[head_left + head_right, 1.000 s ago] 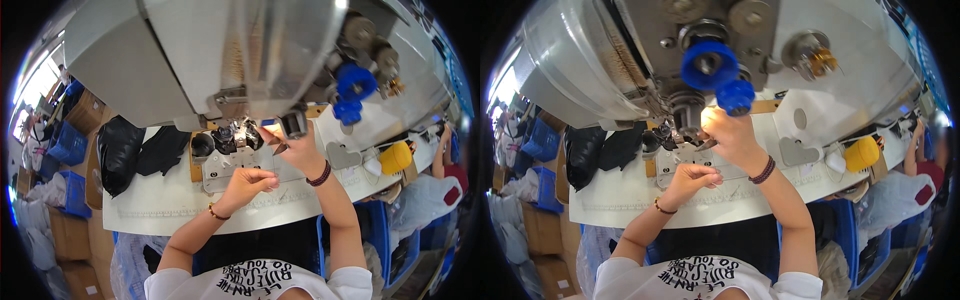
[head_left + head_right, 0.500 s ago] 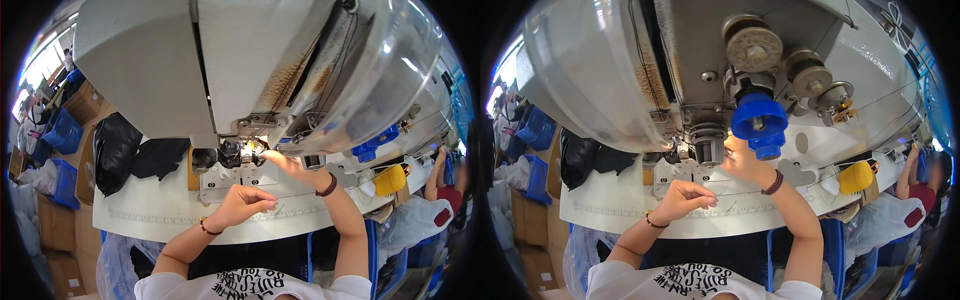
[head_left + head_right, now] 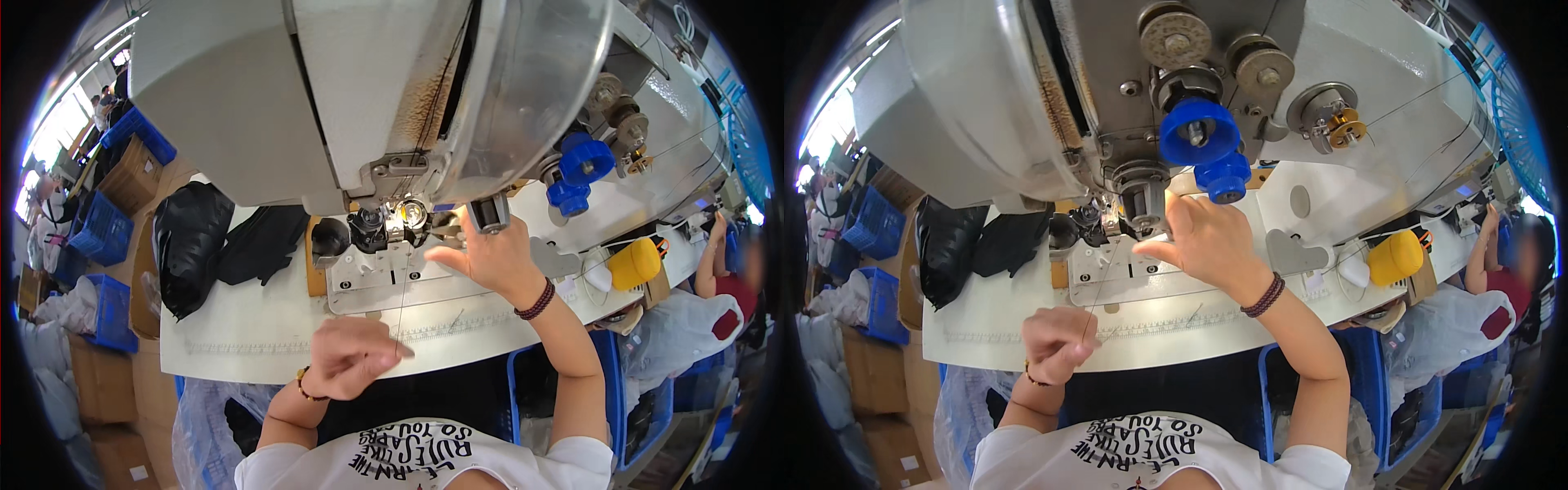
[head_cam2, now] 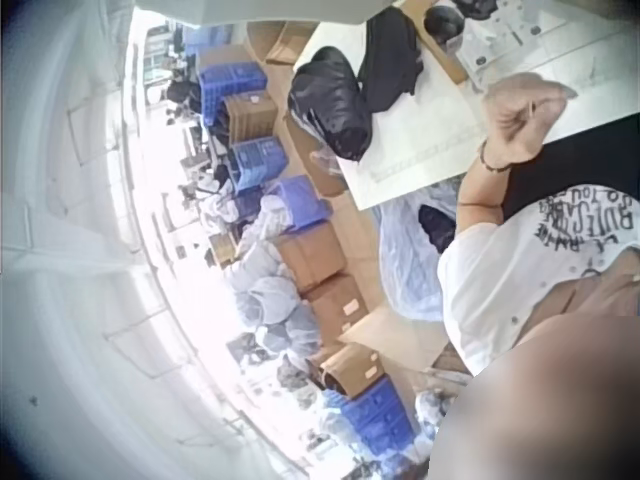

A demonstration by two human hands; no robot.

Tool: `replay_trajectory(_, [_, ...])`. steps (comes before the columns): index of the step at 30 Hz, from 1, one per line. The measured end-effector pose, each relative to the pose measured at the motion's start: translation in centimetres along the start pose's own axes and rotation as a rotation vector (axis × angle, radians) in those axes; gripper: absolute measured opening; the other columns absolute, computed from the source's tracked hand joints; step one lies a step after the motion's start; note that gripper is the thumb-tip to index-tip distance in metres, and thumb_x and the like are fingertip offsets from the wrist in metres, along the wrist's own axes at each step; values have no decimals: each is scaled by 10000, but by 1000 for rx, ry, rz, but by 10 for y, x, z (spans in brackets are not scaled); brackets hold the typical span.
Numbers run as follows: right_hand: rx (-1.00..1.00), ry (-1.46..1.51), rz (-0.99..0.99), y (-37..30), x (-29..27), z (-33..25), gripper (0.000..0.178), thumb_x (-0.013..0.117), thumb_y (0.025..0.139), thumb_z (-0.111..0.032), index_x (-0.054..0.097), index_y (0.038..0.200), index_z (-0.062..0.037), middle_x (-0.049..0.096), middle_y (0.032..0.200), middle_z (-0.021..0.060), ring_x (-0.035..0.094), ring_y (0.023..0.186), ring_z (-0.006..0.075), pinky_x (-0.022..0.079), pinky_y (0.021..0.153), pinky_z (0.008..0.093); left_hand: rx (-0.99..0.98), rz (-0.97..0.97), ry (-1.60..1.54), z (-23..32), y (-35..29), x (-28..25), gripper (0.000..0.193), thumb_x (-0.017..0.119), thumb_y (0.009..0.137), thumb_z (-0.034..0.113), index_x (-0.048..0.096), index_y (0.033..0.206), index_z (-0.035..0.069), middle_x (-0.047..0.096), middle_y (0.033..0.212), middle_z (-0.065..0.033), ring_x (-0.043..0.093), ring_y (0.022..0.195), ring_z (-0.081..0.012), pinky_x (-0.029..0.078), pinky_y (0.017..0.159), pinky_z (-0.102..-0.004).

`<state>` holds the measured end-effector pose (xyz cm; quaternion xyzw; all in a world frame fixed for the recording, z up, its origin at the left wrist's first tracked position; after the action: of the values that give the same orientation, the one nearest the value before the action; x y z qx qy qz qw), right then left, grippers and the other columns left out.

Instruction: The recorder uses an industrial sewing machine to stitch together components of black leather or synthetic shoe uppers, then adjusts machine settings and thread.

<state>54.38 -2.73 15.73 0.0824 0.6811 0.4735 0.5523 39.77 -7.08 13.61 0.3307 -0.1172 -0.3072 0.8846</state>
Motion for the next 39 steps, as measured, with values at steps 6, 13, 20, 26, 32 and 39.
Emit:
replay_trajectory(6, [-196, 100, -88, 2, 7, -46, 384, 701, 712, -439, 532, 689, -95, 451, 499, 5, 490, 445, 169, 364, 403, 270, -186, -255, 148, 2, -10, 26, 141, 635, 768, 7, 682, 899, 29, 598, 620, -90, 491, 465, -191, 360, 448, -281])
replay_trajectory(13, [614, 570, -289, -37, 17, 68, 234, 590, 838, -191, 503, 945, -1, 534, 789, 97, 521, 713, 197, 438, 648, 261, -1293, -812, 362, -35, -180, -25, 211, 574, 837, 205, 663, 942, 44, 644, 739, -124, 631, 664, -230, 490, 615, -310])
replay_trajectory(20, [530, 699, -373, -37, 63, 85, 302, 570, 806, -116, 491, 1066, 16, 522, 1000, 96, 496, 937, 218, 397, 837, 338, -754, -112, 881, -31, -132, -46, 316, 618, 801, 210, 602, 1063, 34, 598, 1014, -174, 577, 919, -332, 467, 795, -393])
replay_trajectory(26, [529, 532, -106, 15, 48, 93, 293, 582, 793, -110, 505, 1048, 12, 535, 972, 96, 507, 907, 213, 405, 812, 332, -284, -324, 909, -107, -48, 62, 605, 623, 800, 291, 389, 1328, 110, 320, 1398, -122, 353, 1248, -330, 305, 1016, -447])
replay_trajectory(32, [610, 647, -150, -69, 8, 51, 285, 594, 780, -104, 519, 1031, 8, 549, 945, 97, 519, 877, 209, 412, 788, 326, -498, -732, 1082, -134, -83, 74, 537, 605, 801, 354, 465, 1246, 87, 449, 1286, -112, 453, 1153, -265, 292, 1000, -493])
replay_trajectory(39, [716, 705, -207, -94, 18, 58, 275, 608, 765, -97, 536, 1010, 4, 564, 913, 97, 532, 842, 204, 421, 759, 319, -498, -97, 748, -27, -83, -44, 93, 701, 711, 61, 669, 793, 32, 649, 883, -99, 620, 817, -261, 485, 759, -332])
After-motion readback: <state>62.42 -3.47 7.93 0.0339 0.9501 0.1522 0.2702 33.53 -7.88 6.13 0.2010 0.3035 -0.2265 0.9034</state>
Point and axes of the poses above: each hand's wrist, its own y-axis towards the middle knuckle, its own x-axis out of the palm, z = x × y, the point moved 9 cm from there along y, towards the middle knuckle
